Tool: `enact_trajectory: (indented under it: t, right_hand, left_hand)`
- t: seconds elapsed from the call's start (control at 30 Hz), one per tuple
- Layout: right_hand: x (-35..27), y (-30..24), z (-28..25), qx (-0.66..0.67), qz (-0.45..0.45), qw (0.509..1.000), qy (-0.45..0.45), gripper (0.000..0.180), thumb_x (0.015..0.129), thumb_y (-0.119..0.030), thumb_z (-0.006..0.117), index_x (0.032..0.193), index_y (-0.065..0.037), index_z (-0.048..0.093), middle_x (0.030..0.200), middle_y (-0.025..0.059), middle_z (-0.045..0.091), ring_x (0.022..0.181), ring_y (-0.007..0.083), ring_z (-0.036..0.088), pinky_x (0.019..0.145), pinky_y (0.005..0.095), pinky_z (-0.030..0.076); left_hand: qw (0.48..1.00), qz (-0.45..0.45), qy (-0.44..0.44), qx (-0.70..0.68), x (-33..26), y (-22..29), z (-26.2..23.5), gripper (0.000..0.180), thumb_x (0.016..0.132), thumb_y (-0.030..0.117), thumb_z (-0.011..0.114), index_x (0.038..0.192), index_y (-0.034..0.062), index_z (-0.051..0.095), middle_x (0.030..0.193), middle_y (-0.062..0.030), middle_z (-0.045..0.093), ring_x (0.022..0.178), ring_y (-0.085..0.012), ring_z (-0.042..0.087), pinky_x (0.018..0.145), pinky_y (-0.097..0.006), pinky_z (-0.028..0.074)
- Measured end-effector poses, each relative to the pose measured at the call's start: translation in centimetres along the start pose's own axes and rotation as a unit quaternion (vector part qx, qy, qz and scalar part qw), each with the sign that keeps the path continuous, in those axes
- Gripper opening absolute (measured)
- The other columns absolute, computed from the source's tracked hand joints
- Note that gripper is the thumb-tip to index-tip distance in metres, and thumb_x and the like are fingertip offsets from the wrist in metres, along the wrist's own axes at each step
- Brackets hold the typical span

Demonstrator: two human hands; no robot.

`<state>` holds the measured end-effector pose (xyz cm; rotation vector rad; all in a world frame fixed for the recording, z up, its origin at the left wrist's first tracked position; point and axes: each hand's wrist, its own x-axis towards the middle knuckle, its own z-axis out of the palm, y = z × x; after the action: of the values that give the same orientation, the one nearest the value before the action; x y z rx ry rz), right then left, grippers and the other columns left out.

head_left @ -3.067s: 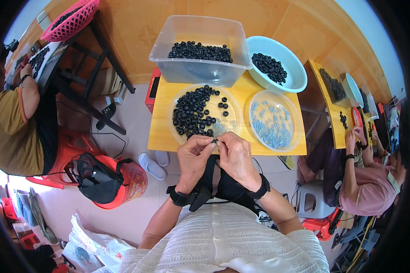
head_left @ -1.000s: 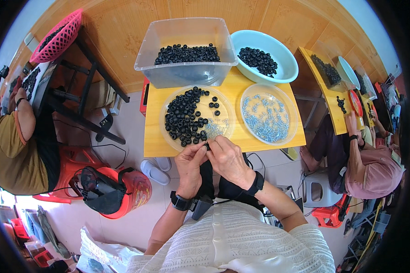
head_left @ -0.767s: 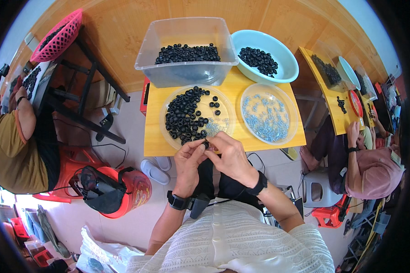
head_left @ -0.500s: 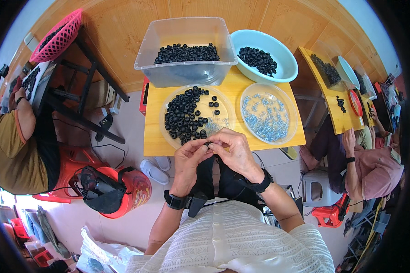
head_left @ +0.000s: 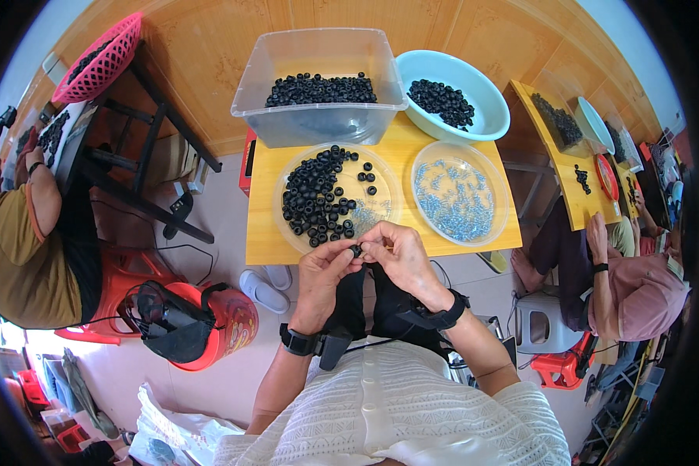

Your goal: Sorting small black rubber or plastic components into containers at a workshop table.

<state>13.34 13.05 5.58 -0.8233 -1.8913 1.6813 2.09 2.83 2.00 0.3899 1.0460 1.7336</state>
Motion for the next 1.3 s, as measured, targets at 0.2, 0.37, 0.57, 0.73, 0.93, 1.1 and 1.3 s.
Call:
enact_trajectory:
  t: [0.2,0.37,0.57,0.73,0.93,1.1,1.3]
  right_hand:
    - [-0.2,-0.2,-0.2,0.010,-0.013,1.000,0.000,0.005,0.080,0.003,0.056,0.083,0.005,0.059,0.072,0.0085,0.061,0.066,0.0126,0.061,0.060,0.0250,0.051]
    - [-0.5,-1.1,0.2,-0.135,-0.096,0.986,0.031,0.006,0.076,0.004,0.057,0.082,0.003,0.058,0.072,0.0143,0.059,0.065,0.0241,0.062,0.058,0.0306,0.048]
    - [-0.8,-1.0,0.7,-0.187,-0.116,0.974,0.053,0.003,0.073,0.005,0.054,0.076,0.002,0.054,0.072,0.0182,0.055,0.069,0.0363,0.057,0.060,0.0401,0.045]
    - [-1.1,-0.2,1.2,-0.242,-0.127,0.959,0.075,0.006,0.073,0.008,0.054,0.078,0.004,0.055,0.070,0.0179,0.057,0.065,0.0293,0.062,0.058,0.0333,0.047]
    - [-0.6,0.2,1.2,-0.170,-0.103,0.977,0.078,0.003,0.077,0.006,0.055,0.079,0.004,0.057,0.069,0.0112,0.059,0.065,0.0158,0.062,0.057,0.0276,0.048]
    - [-0.5,0.3,1.0,-0.038,-0.035,0.997,0.064,0.007,0.079,0.007,0.056,0.085,0.005,0.059,0.071,0.0070,0.059,0.066,0.0108,0.061,0.055,0.0242,0.047]
    - [-1.4,0.2,2.9,-0.205,-0.159,0.954,0.151,0.007,0.078,0.009,0.055,0.084,0.006,0.058,0.077,0.0115,0.057,0.066,0.0170,0.063,0.057,0.0253,0.049]
  left_hand:
    - [0.999,-0.011,0.000,-0.033,-0.1,0.1,0.2,0.019,0.085,0.002,0.056,0.103,0.0001,0.060,0.094,-0.0080,0.063,0.078,-0.0132,0.062,0.072,-0.024,0.053]
    - [0.999,-0.012,0.000,-0.037,-0.1,0.2,0.4,0.019,0.085,0.002,0.056,0.103,-0.0001,0.059,0.095,-0.0084,0.063,0.081,-0.0145,0.063,0.073,-0.025,0.053]
    - [1.000,-0.012,0.009,-0.021,-0.2,0.0,0.3,0.017,0.084,0.001,0.057,0.100,-0.0020,0.061,0.092,-0.0078,0.063,0.080,-0.0138,0.062,0.072,-0.024,0.053]
    - [0.998,0.030,0.018,0.057,-0.2,-0.5,0.7,0.015,0.083,-0.001,0.057,0.097,-0.0026,0.062,0.090,-0.0076,0.063,0.077,-0.0128,0.062,0.071,-0.023,0.052]
    - [0.991,0.089,0.021,0.100,0.2,-0.6,0.6,0.018,0.082,-0.002,0.058,0.099,-0.0022,0.061,0.090,-0.0095,0.064,0.075,-0.0148,0.063,0.071,-0.026,0.052]
    - [0.994,0.075,0.029,0.071,0.1,0.2,1.1,0.018,0.082,-0.002,0.058,0.099,-0.0023,0.061,0.088,-0.0087,0.064,0.075,-0.0146,0.063,0.072,-0.026,0.052]
    - [0.985,0.128,0.065,0.096,0.2,-0.8,1.4,0.018,0.081,-0.003,0.058,0.098,-0.0025,0.062,0.087,-0.0077,0.064,0.075,-0.0127,0.062,0.071,-0.025,0.052]
